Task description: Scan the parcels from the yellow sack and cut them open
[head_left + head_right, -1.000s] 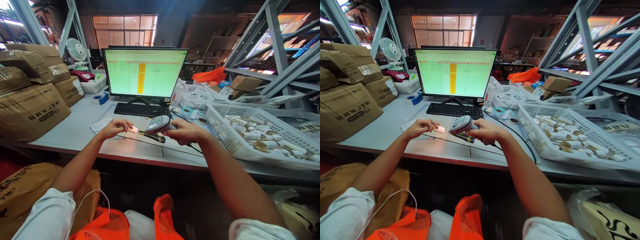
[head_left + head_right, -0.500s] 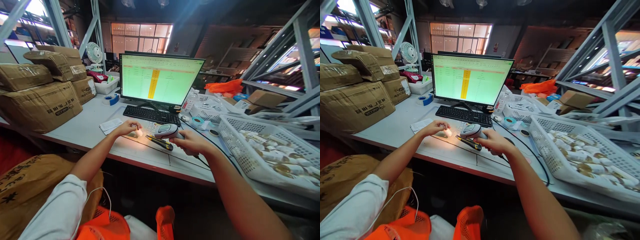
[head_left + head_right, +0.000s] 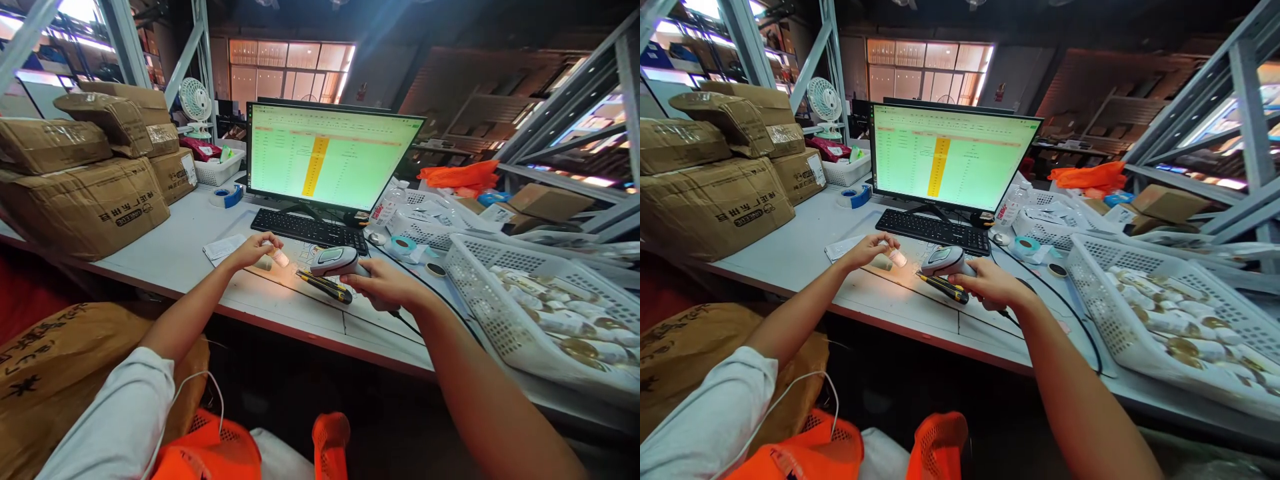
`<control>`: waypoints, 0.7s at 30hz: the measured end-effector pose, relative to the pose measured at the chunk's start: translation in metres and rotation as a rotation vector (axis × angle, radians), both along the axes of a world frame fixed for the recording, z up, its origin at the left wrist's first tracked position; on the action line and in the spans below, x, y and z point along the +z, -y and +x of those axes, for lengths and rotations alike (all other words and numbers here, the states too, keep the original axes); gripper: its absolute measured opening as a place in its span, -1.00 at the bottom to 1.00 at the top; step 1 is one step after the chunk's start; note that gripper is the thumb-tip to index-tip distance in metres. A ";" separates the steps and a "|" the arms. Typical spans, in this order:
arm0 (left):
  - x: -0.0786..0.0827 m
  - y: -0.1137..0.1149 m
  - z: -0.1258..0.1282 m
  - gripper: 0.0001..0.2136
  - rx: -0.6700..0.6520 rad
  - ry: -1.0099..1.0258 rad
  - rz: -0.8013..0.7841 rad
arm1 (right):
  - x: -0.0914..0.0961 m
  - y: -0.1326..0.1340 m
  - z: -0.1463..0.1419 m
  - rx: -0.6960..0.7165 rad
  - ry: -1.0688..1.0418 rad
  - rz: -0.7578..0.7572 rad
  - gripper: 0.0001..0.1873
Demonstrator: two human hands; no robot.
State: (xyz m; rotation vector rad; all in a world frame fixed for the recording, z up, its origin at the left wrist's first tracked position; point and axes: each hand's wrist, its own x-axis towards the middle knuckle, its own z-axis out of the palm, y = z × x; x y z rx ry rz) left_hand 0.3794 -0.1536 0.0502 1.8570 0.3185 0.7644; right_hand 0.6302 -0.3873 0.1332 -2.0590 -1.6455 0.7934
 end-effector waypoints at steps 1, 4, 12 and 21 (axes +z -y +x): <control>0.000 0.000 -0.001 -0.83 0.000 0.004 -0.012 | 0.001 -0.001 -0.001 0.009 -0.002 -0.007 -0.50; 0.000 0.001 -0.005 -0.85 -0.007 0.022 -0.049 | 0.005 -0.005 -0.007 0.023 -0.005 -0.028 -0.50; -0.001 0.003 -0.011 -0.90 -0.056 0.053 -0.089 | 0.020 -0.007 -0.022 -0.002 -0.026 -0.043 -0.44; -0.005 -0.010 -0.027 -0.84 0.226 0.050 -0.106 | 0.018 -0.010 -0.016 0.008 -0.004 -0.069 -0.49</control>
